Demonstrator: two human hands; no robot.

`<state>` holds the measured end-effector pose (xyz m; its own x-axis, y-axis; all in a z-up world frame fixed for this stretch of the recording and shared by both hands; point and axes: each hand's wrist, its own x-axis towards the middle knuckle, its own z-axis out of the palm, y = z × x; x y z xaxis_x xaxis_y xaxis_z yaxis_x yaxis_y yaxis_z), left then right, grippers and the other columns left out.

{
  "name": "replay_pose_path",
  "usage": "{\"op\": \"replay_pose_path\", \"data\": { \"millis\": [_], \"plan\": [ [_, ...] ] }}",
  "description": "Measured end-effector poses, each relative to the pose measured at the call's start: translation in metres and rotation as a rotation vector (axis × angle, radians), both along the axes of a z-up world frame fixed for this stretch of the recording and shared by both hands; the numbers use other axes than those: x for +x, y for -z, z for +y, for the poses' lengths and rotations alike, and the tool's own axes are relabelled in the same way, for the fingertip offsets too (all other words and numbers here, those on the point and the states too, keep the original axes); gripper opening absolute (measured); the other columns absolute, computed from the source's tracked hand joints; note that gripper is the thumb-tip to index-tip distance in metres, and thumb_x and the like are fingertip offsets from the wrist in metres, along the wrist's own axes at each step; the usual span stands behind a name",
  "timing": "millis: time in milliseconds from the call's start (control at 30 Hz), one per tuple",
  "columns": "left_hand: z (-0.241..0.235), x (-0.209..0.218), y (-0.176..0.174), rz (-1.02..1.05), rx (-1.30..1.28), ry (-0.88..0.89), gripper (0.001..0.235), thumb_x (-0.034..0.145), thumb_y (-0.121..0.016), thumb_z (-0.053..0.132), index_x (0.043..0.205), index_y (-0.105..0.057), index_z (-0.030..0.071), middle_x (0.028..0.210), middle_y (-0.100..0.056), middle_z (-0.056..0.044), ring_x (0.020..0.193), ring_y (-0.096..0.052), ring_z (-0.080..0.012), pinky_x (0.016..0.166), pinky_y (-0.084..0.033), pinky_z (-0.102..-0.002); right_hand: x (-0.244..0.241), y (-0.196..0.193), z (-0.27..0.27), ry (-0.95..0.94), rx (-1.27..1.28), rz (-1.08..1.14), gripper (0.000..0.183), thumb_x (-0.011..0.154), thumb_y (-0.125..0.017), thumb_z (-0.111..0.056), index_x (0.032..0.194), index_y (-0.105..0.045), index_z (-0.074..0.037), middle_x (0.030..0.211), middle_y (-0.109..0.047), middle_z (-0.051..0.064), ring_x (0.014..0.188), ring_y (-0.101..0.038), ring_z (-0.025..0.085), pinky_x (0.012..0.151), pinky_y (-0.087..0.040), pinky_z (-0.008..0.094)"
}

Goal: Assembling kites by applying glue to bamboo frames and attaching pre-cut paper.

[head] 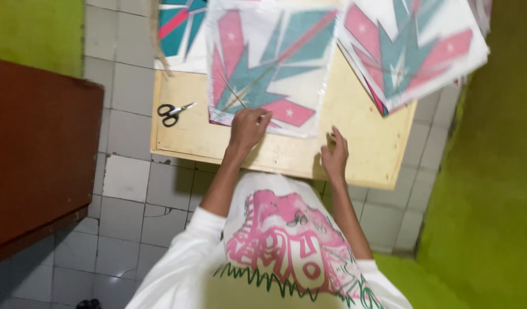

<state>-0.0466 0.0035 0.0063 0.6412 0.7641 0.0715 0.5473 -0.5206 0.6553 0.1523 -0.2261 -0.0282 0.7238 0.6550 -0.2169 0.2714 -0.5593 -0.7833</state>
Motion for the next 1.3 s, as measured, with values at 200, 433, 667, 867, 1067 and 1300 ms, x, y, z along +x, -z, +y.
{"op": "replay_pose_path", "data": {
  "millis": [200, 433, 667, 867, 1067, 1300],
  "plan": [
    [0.020, -0.087, -0.001, 0.035, -0.292, -0.629, 0.038, 0.087, -0.072, 0.014, 0.124, -0.067, 0.007, 0.115, -0.065, -0.015, 0.106, -0.064, -0.0394, 0.093, -0.052, -0.055, -0.015, -0.009, 0.020, -0.035, 0.031, -0.019, 0.071, 0.078, -0.062, 0.006, 0.147, -0.056, -0.009, 0.127, -0.060, 0.017, 0.113, -0.065, 0.034, 0.087, -0.058, 0.043],
    [0.049, -0.113, 0.015, 0.222, -0.506, -0.532, 0.080, 0.084, -0.076, 0.012, 0.154, -0.039, 0.005, 0.140, -0.052, -0.024, 0.132, -0.050, -0.0485, 0.113, -0.041, -0.060, -0.055, 0.011, 0.112, -0.242, 0.275, -0.179, 0.048, 0.085, -0.080, -0.007, 0.132, -0.068, -0.012, 0.112, -0.069, 0.011, 0.098, -0.070, 0.028, 0.080, -0.056, 0.039],
    [0.057, -0.123, -0.005, 0.057, -0.642, -0.537, 0.078, 0.079, -0.080, 0.016, 0.148, -0.048, 0.001, 0.126, -0.061, -0.028, 0.124, -0.061, -0.0440, 0.103, -0.053, -0.051, -0.089, 0.054, 0.204, -0.518, 0.145, -0.465, 0.040, 0.084, -0.080, -0.030, 0.123, -0.070, -0.024, 0.093, -0.072, -0.004, 0.091, -0.066, 0.017, 0.085, -0.058, 0.033],
    [0.067, -0.127, 0.002, 0.041, -0.784, -0.564, 0.083, 0.077, -0.083, 0.029, 0.149, -0.049, 0.006, 0.118, -0.071, -0.020, 0.110, -0.072, -0.0311, 0.092, -0.059, -0.043, -0.100, 0.060, 0.237, -0.619, 0.090, -0.633, 0.040, 0.085, -0.075, -0.036, 0.123, -0.067, -0.030, 0.090, -0.067, -0.001, 0.089, -0.067, 0.023, 0.080, -0.059, 0.038],
    [0.075, -0.124, 0.003, 0.093, -0.813, -0.553, 0.073, 0.078, -0.081, 0.034, 0.141, -0.055, 0.007, 0.108, -0.074, -0.015, 0.099, -0.075, -0.0280, 0.085, -0.060, -0.043, -0.105, 0.064, 0.254, -0.651, -0.020, -0.656, 0.014, 0.084, -0.074, -0.036, 0.098, -0.076, -0.033, 0.092, -0.066, -0.002, 0.086, -0.069, 0.024, 0.074, -0.061, 0.038],
    [0.080, -0.121, 0.040, -0.055, -0.905, -0.627, 0.041, 0.081, -0.078, 0.032, 0.112, -0.075, 0.005, 0.084, -0.072, -0.007, 0.068, -0.073, -0.0168, 0.060, -0.057, -0.030, -0.104, 0.036, 0.257, -0.652, 0.073, -0.666, 0.014, 0.079, -0.078, -0.025, 0.092, -0.076, -0.026, 0.102, -0.063, 0.003, 0.094, -0.066, 0.029, 0.073, -0.060, 0.041]
  ]
}}
